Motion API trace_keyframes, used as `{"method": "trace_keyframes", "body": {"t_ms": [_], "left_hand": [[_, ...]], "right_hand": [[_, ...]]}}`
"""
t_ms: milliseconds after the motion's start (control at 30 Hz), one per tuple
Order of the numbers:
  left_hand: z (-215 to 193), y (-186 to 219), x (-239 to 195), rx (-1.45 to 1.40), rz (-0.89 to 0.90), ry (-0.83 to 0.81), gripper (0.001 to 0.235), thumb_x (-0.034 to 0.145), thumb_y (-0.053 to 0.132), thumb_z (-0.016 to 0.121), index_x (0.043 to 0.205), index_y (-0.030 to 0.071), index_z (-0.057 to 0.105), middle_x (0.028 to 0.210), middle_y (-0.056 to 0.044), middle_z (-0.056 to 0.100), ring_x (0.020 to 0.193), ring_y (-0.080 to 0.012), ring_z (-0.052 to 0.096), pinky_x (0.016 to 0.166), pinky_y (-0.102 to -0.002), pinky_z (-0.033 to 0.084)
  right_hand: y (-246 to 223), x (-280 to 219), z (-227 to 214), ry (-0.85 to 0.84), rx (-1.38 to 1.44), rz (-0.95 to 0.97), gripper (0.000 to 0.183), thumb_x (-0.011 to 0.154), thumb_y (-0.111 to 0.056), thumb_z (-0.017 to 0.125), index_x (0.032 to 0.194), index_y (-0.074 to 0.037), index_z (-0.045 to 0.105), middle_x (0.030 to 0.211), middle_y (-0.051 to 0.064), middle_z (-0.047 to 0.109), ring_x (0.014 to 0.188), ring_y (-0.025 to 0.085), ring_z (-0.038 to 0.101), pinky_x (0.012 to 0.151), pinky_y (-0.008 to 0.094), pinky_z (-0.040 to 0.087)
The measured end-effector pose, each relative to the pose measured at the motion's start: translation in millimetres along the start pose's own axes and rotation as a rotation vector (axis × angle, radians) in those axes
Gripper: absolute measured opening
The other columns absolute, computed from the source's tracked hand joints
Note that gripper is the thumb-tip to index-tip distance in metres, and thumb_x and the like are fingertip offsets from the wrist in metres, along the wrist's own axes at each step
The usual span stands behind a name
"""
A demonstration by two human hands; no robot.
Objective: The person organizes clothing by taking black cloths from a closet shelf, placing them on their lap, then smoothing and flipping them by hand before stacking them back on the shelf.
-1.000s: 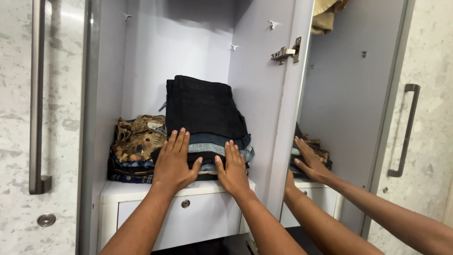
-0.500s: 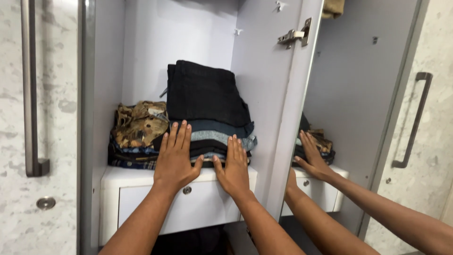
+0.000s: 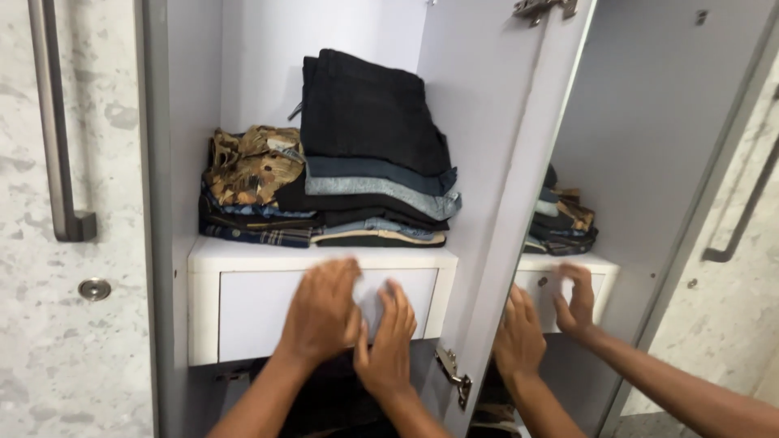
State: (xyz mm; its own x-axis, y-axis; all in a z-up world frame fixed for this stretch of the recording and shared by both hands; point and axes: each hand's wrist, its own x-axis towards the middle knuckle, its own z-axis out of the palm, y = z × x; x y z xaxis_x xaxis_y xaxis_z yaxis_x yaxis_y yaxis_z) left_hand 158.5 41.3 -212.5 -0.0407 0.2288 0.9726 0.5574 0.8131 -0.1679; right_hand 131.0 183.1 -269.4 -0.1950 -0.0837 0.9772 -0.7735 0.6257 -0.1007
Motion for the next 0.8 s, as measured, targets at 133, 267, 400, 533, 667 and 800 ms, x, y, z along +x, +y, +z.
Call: {"method": "trace_keyframes", "body": {"t_ms": [133,267,400,533,667,800], "left_hand": [[-5,22,-69,-0.142,-0.068,-0.148,0.033,0.069,0.007,0.065,0.1,-0.004,0.06,0.106,-0.02,0.062,0.099,-0.0376,0.059,0.091,-0.048,0.047],[17,16,-162,-0.242,-0.365,-0.381,0.014,0.072,0.005,0.063,0.086,0.003,0.061,0.089,-0.015,0.063,0.091,-0.0349,0.061,0.084,-0.043,0.049],[38,4,-225,-0.131,-0.682,-0.341,0.021,0.072,0.001,0.057,0.09,0.003,0.067,0.094,-0.016,0.068,0.095,-0.0367,0.063,0.085,-0.044,0.052],[55,-29,-242,-0.117,-1.425,-0.56,0.04,0.085,0.006,0.056,0.125,0.001,0.062,0.106,-0.023,0.066,0.091,-0.0381,0.068,0.083,-0.043,0.054],[97,-84,-313,-0.441,-1.932,-0.349,0.051,0.089,0.02,0.062,0.134,-0.003,0.057,0.119,-0.023,0.069,0.104,-0.0356,0.065,0.088,-0.045,0.051],[113,-102,-338,-0.64,-2.005,-0.237,0.06,0.088,0.035,0.066,0.133,-0.005,0.067,0.131,-0.024,0.069,0.114,-0.0343,0.063,0.093,-0.04,0.051]], "right_hand": [[5,-60,18,-0.073,0.059,0.047,0.038,0.087,-0.011,0.064,0.12,0.005,0.055,0.135,0.025,0.051,0.125,0.042,0.049,0.107,0.051,0.034],[14,-95,23,-0.276,0.088,0.135,0.027,0.078,-0.001,0.062,0.105,0.001,0.06,0.123,0.019,0.057,0.113,0.039,0.055,0.098,0.048,0.044],[22,-113,25,-0.469,0.043,0.15,0.034,0.077,0.003,0.06,0.111,0.002,0.059,0.125,0.019,0.056,0.116,0.039,0.055,0.1,0.048,0.047],[35,-113,34,-0.595,0.024,0.216,0.052,0.076,0.003,0.06,0.128,0.005,0.055,0.142,0.023,0.047,0.128,0.042,0.047,0.106,0.048,0.042],[58,-128,55,-0.788,-0.031,0.285,0.075,0.074,-0.001,0.061,0.147,0.004,0.043,0.162,0.029,0.024,0.146,0.045,0.026,0.118,0.046,0.027],[83,-158,74,-0.853,-0.08,0.265,0.085,0.069,-0.005,0.063,0.151,0.004,0.041,0.163,0.031,0.021,0.152,0.044,0.019,0.124,0.046,0.021]]}}
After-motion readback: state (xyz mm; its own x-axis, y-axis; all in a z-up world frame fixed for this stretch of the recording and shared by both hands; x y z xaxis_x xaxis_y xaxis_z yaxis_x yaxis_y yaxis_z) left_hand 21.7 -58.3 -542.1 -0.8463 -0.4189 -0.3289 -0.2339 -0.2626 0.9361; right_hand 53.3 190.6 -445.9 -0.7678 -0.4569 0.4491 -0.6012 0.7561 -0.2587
